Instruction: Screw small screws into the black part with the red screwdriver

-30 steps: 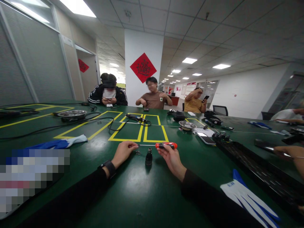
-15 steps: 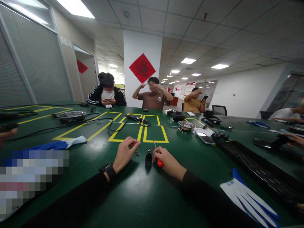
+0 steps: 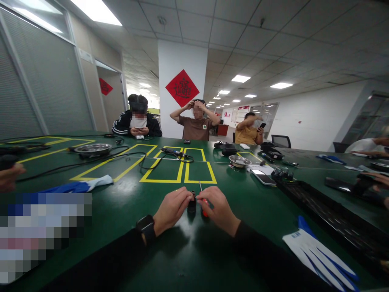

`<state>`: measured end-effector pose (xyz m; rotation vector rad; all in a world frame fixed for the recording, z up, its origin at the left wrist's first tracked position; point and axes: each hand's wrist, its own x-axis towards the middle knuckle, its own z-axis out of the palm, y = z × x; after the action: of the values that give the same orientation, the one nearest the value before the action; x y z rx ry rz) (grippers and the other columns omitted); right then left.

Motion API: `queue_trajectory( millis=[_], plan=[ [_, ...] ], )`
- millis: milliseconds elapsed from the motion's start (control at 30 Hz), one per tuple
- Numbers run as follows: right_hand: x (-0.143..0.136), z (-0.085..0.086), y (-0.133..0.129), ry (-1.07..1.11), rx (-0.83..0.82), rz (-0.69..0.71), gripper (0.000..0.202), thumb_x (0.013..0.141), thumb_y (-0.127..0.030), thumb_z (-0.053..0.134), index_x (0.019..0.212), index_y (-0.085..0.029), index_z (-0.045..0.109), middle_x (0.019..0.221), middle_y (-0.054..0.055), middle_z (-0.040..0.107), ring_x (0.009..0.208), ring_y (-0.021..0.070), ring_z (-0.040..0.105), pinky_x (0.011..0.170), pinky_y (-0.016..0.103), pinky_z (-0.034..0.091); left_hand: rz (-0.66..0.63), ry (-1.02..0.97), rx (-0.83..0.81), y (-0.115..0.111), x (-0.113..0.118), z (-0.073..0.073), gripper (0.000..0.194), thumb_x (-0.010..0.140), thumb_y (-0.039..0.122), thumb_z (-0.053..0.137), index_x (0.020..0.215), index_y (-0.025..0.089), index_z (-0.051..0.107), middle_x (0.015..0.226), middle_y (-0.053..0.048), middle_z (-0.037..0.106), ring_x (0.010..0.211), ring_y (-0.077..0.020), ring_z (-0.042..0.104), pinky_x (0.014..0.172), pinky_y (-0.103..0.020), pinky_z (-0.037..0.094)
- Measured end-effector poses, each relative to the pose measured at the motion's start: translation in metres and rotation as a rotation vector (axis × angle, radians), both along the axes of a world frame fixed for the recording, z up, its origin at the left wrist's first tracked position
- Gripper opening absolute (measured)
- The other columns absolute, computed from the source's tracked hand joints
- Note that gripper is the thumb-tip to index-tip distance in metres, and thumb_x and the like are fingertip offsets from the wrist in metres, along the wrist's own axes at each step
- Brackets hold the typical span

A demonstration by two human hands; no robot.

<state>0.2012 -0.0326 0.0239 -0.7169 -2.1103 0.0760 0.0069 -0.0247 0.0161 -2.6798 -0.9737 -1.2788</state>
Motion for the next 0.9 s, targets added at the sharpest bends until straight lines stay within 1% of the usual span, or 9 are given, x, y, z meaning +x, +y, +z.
queue_trajectory(
  millis=[67, 200, 333, 500, 633, 700, 767, 833, 900],
  plan=[
    [-0.004, -0.001, -0.004, -0.006, 0.018, 0.070, 0.009, 0.084, -0.024, 0.052, 0.090, -0.022, 0.059, 0.087, 0.005, 0.064, 0.085, 0.0191, 0.057, 0.081, 0.035, 0.041, -0.021, 0.065, 0.086, -0.001, 0.003, -0.003, 0.027, 0.092, 0.023, 0.031, 0.076, 0.018, 0.052, 0.070, -0.003, 0.053, 0.067, -0.0143, 0.049, 0.062, -0.025, 0.039],
    [-0.009, -0.006, -0.007, 0.048, 0.023, 0.090, 0.008, 0.084, -0.023, 0.053, 0.089, -0.022, 0.058, 0.085, 0.005, 0.065, 0.082, 0.0178, 0.059, 0.079, 0.033, 0.042, -0.033, 0.114, 0.144, -0.002, 0.005, -0.004, 0.027, 0.091, 0.021, 0.029, 0.073, 0.018, 0.048, 0.067, -0.003, 0.050, 0.063, -0.0140, 0.046, 0.057, -0.026, 0.036],
    [-0.008, -0.007, -0.006, 0.089, 0.022, 0.114, 0.008, 0.083, -0.023, 0.054, 0.091, -0.022, 0.057, 0.084, 0.004, 0.066, 0.081, 0.0170, 0.059, 0.078, 0.032, 0.043, -0.064, 0.155, 0.133, -0.003, 0.004, -0.004, 0.025, 0.091, 0.021, 0.029, 0.073, 0.018, 0.047, 0.067, -0.003, 0.050, 0.061, -0.0141, 0.046, 0.056, -0.026, 0.035],
    [-0.007, -0.006, -0.006, 0.113, -0.017, 0.128, 0.006, 0.084, -0.025, 0.053, 0.082, -0.022, 0.059, 0.079, 0.003, 0.065, 0.078, 0.0167, 0.059, 0.077, 0.032, 0.044, -0.065, 0.174, 0.090, -0.006, 0.005, -0.005, 0.029, 0.091, 0.024, 0.025, 0.075, 0.019, 0.048, 0.067, -0.003, 0.049, 0.061, -0.0147, 0.046, 0.057, -0.027, 0.036],
    [-0.009, -0.006, -0.008, 0.183, -0.063, 0.127, 0.008, 0.085, -0.026, 0.052, 0.082, -0.022, 0.058, 0.077, 0.002, 0.062, 0.075, 0.0164, 0.058, 0.074, 0.030, 0.044, -0.074, 0.188, 0.059, -0.005, 0.004, -0.005, 0.030, 0.091, 0.025, 0.025, 0.076, 0.019, 0.050, 0.069, -0.004, 0.050, 0.062, -0.0148, 0.047, 0.058, -0.026, 0.037],
    [-0.009, -0.006, -0.007, 0.206, -0.083, 0.101, 0.009, 0.086, -0.026, 0.050, 0.082, -0.022, 0.057, 0.077, 0.002, 0.060, 0.075, 0.0161, 0.057, 0.072, 0.029, 0.044, -0.084, 0.192, 0.050, -0.004, 0.003, -0.004, 0.030, 0.092, 0.026, 0.026, 0.077, 0.019, 0.051, 0.070, -0.004, 0.051, 0.063, -0.0144, 0.047, 0.060, -0.026, 0.037],
    [-0.008, -0.006, -0.004, 0.222, -0.093, 0.032, 0.010, 0.086, -0.026, 0.049, 0.082, -0.021, 0.056, 0.078, 0.003, 0.059, 0.075, 0.0160, 0.056, 0.072, 0.028, 0.043, -0.070, 0.166, 0.027, -0.002, 0.002, -0.002, 0.027, 0.092, 0.026, 0.028, 0.080, 0.018, 0.052, 0.073, -0.004, 0.053, 0.067, -0.0145, 0.049, 0.064, -0.026, 0.039],
    [-0.005, -0.005, 0.001, 0.215, -0.099, -0.060, 0.011, 0.087, -0.025, 0.048, 0.083, -0.020, 0.057, 0.080, 0.003, 0.059, 0.075, 0.0162, 0.055, 0.071, 0.028, 0.042, -0.030, 0.091, -0.018, -0.001, 0.003, 0.001, 0.022, 0.091, 0.028, 0.033, 0.084, 0.018, 0.052, 0.080, -0.004, 0.054, 0.073, -0.0155, 0.051, 0.069, -0.027, 0.041],
    [-0.001, -0.005, 0.005, 0.155, -0.103, -0.130, 0.010, 0.086, -0.024, 0.050, 0.083, -0.020, 0.058, 0.081, 0.004, 0.060, 0.077, 0.0169, 0.055, 0.071, 0.028, 0.042, 0.019, -0.011, -0.051, 0.003, 0.004, 0.001, 0.017, 0.088, 0.032, 0.042, 0.091, 0.018, 0.051, 0.089, -0.006, 0.054, 0.083, -0.0177, 0.052, 0.076, -0.030, 0.043]
  ],
)
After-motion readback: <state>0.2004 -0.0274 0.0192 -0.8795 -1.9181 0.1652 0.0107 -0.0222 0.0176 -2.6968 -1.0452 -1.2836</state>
